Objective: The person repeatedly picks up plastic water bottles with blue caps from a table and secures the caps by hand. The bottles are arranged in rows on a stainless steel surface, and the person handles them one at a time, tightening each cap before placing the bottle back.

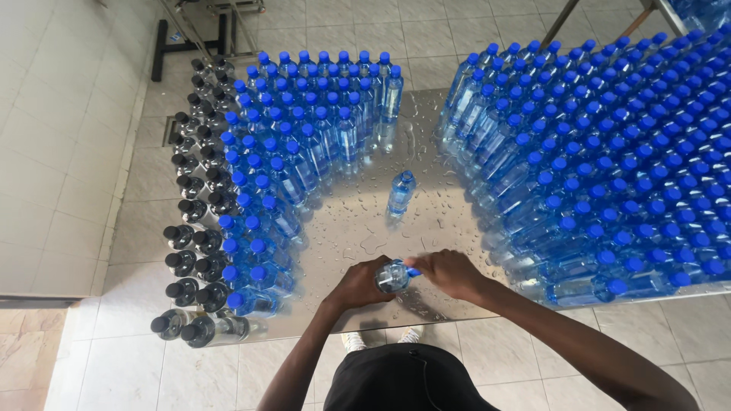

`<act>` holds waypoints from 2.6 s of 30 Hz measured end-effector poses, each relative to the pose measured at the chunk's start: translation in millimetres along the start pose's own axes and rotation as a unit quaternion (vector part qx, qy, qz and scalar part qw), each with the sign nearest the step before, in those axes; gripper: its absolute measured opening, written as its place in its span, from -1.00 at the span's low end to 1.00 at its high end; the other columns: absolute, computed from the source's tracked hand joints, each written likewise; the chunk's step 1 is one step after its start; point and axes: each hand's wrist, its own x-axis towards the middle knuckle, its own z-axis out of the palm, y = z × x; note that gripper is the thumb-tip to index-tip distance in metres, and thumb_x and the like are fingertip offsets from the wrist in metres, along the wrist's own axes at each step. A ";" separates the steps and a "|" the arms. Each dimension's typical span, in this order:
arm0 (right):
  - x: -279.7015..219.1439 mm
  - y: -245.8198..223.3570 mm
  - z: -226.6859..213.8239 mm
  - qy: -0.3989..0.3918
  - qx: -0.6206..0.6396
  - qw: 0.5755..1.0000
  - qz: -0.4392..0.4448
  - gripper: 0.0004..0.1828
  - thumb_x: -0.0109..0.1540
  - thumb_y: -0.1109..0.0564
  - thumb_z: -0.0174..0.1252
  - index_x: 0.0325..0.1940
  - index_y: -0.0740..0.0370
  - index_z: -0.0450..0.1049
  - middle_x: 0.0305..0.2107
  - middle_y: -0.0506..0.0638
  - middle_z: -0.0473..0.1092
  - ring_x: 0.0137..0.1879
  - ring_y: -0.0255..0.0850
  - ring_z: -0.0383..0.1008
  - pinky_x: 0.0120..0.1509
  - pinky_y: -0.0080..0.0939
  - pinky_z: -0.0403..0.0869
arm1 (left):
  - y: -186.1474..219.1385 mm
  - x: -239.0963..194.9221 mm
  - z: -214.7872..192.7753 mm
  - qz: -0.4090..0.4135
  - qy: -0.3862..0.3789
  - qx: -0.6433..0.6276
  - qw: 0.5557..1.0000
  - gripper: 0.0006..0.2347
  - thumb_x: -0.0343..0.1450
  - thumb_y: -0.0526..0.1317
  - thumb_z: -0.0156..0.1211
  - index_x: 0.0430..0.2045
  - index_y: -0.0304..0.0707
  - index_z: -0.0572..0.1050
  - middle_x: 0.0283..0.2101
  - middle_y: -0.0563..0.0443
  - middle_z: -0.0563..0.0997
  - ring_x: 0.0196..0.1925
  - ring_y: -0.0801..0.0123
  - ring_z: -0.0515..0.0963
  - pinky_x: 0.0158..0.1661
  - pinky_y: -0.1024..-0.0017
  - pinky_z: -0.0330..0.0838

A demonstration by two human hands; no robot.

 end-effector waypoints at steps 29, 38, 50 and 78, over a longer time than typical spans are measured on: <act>-25.5 82.3 88.9 0.121 0.110 0.984 0.069 -0.35 0.55 -0.30 -0.38 -0.48 0.00 0.31 -0.77 0.03 0.25 -0.62 -0.10 0.30 -0.36 0.03 0.43 | 29.0 39.1 27.8 0.025 -0.133 0.084 0.987 -0.40 0.26 0.05 0.46 0.19 -0.16 0.49 -0.01 -0.29 0.71 0.04 -0.33 0.71 -0.01 -0.20 0.55; -50.1 117.4 107.4 0.324 -0.233 0.897 -0.192 -0.48 0.49 -0.25 -0.42 -0.24 0.03 0.34 -0.51 -0.08 0.22 -0.42 -0.16 0.46 -0.31 -0.19 0.54 | 18.7 63.9 63.1 0.083 -0.317 -0.145 0.934 -0.26 0.18 0.19 0.60 0.22 -0.17 0.57 0.12 -0.23 0.70 0.07 -0.09 0.67 0.14 -0.13 0.51; -87.3 144.8 96.2 0.026 0.384 0.873 0.298 -0.44 0.47 -0.49 -0.24 -0.19 -0.03 0.23 -0.61 -0.06 0.19 -0.55 -0.16 0.27 -0.49 -0.12 0.24 | -0.9 115.2 176.4 0.218 0.070 0.312 0.922 -0.37 0.30 -0.05 0.56 0.23 -0.16 0.36 -0.04 -0.13 0.57 -0.02 -0.05 0.68 0.07 -0.03 0.52; 108.6 42.1 73.7 0.140 0.281 0.943 -0.114 -0.49 0.39 0.10 0.24 0.44 0.19 0.47 0.03 0.29 0.60 0.09 0.16 0.66 0.12 0.26 0.63 | -96.1 -30.5 115.1 -0.192 0.157 -0.170 0.954 -0.33 0.53 -0.04 0.34 0.57 -0.06 0.18 0.48 -0.29 0.21 0.42 -0.24 0.50 0.31 -0.15 0.55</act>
